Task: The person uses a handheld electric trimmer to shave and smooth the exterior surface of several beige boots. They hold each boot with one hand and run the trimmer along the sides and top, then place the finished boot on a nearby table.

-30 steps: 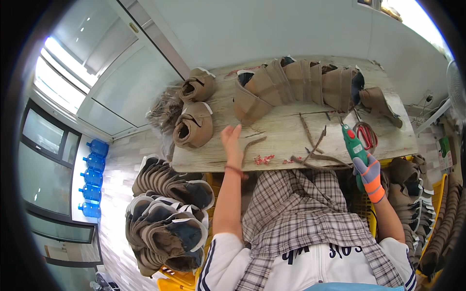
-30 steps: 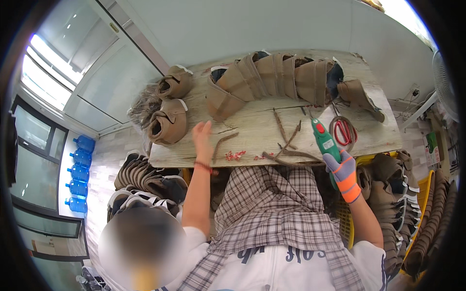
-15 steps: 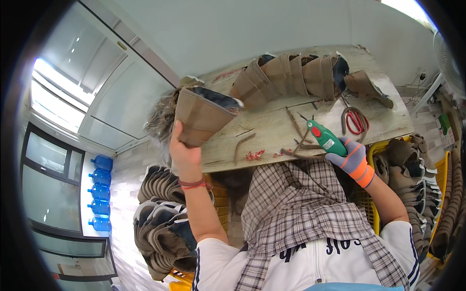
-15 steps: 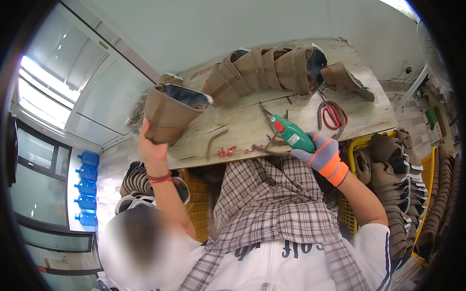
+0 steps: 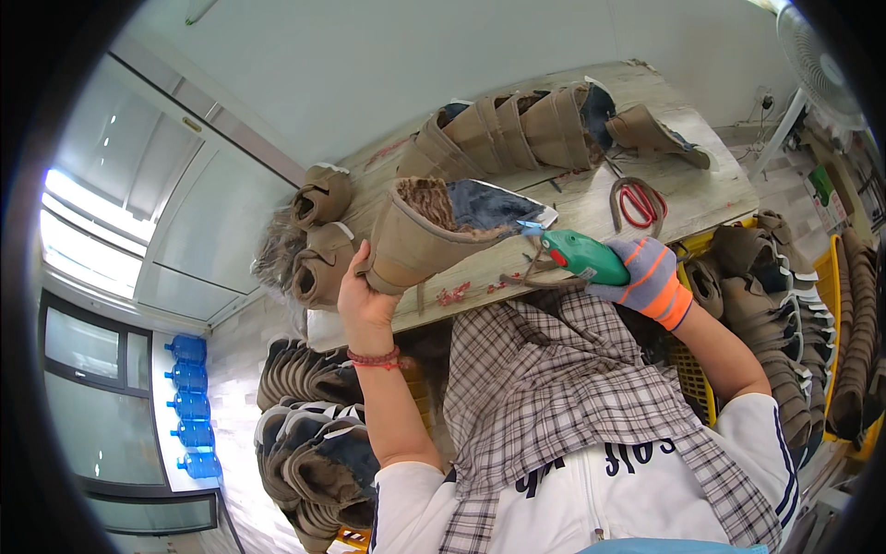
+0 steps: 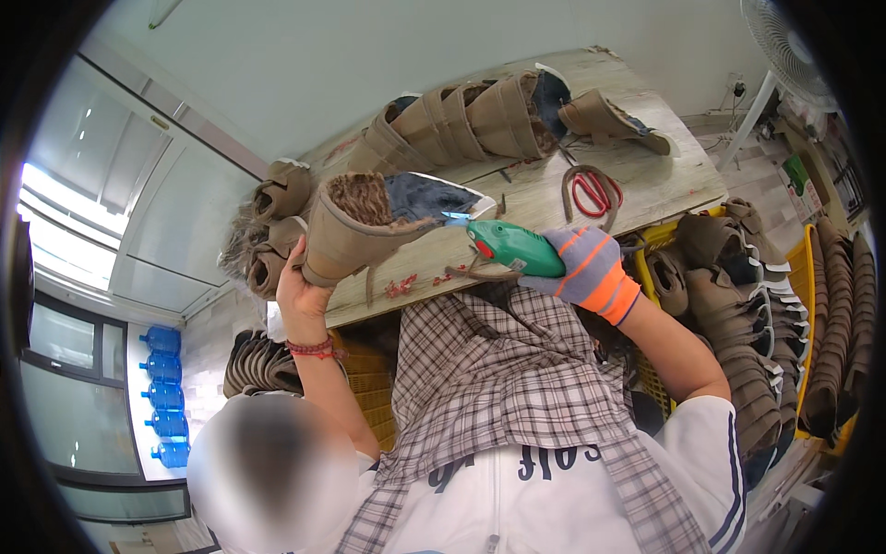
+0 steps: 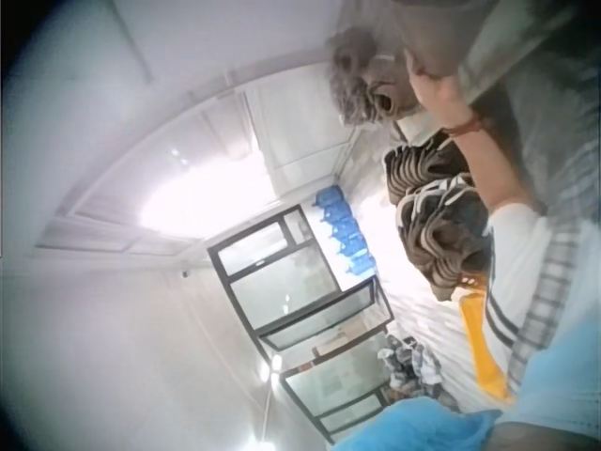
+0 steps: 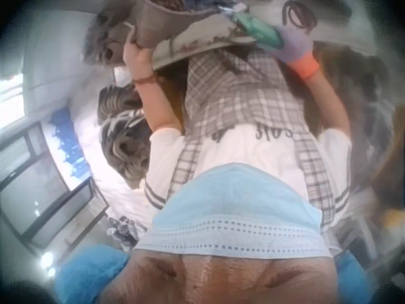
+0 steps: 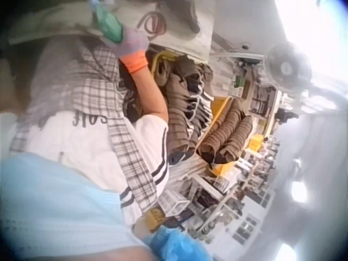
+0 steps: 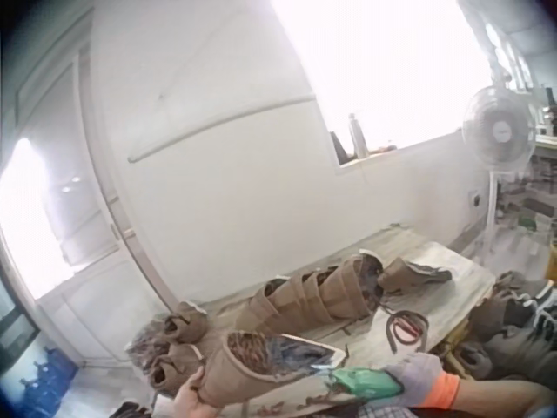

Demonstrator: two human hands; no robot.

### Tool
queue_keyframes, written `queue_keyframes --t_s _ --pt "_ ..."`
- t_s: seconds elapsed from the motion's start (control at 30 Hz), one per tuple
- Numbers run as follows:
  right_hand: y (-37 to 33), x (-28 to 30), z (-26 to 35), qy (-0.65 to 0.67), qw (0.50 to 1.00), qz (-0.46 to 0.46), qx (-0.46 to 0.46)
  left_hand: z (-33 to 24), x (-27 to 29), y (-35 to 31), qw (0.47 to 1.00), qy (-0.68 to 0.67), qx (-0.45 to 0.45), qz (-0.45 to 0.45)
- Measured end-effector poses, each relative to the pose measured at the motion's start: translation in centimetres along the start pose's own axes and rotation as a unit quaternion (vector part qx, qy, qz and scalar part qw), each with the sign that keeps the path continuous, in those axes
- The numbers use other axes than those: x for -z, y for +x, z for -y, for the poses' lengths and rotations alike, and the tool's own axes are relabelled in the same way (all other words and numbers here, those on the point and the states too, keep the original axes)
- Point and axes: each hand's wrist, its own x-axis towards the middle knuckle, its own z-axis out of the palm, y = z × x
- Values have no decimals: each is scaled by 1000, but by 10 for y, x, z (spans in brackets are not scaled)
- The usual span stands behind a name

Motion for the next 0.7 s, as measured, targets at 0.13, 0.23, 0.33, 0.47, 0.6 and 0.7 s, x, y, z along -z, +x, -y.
queue_keyframes --t_s 0.13,0.23,0.33,0.47,0.6,0.7 --pt "-6 7 0 -21 1000 10 -6 14 1 10 999 -13 28 -20" --pt "-6 8 2 -12 1000 5 -2 23 3 16 999 -23 36 -28" --pt "-5 8 0 -16 1000 -8 10 31 0 16 998 -34 43 -21" --pt "-3 10 1 -17 1000 -13 23 35 -4 16 998 -45 46 -24" --pt "-1 9 8 -2 1000 -12 26 43 -10 11 999 -35 27 4" --pt "4 6 12 64 998 -6 8 58 -22 -3 998 -13 -26 47"
